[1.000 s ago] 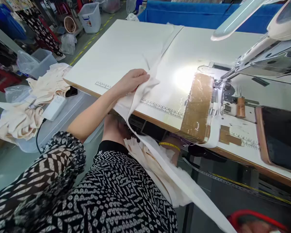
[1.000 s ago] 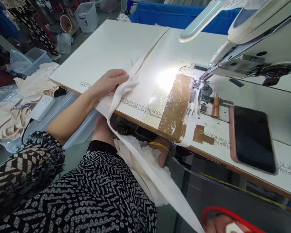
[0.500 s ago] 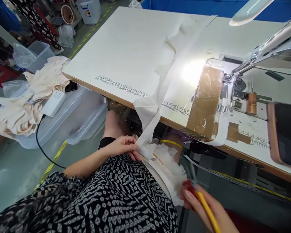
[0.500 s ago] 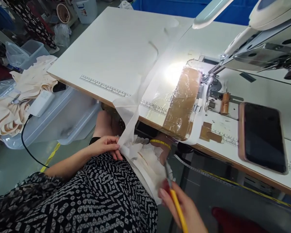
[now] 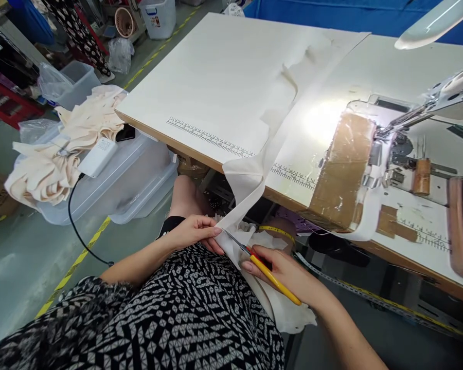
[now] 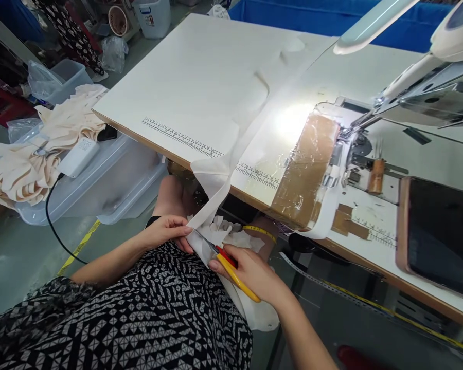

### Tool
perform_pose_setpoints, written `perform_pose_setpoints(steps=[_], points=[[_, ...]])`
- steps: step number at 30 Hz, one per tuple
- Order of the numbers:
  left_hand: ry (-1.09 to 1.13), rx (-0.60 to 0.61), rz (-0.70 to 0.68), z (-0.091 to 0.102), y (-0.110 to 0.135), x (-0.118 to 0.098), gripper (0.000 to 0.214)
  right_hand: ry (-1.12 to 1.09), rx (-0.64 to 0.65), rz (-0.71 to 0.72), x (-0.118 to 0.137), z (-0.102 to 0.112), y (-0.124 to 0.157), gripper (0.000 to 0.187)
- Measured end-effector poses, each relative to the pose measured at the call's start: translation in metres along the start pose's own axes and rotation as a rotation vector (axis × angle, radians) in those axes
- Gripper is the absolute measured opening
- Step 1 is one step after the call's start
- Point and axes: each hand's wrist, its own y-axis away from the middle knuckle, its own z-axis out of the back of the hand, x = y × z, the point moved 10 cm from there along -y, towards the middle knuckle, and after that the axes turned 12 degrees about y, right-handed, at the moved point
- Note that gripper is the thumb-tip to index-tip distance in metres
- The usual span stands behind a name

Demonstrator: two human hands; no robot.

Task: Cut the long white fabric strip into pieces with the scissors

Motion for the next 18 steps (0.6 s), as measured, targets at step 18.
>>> perform_pose_setpoints(steps=[18], points=[[-0.022,0.015,0.001,0.0016,-0.0063,0.0031,0.041,0.239,-0.198,-0.075,-0.0036,0.0090,0.0037,0.047]])
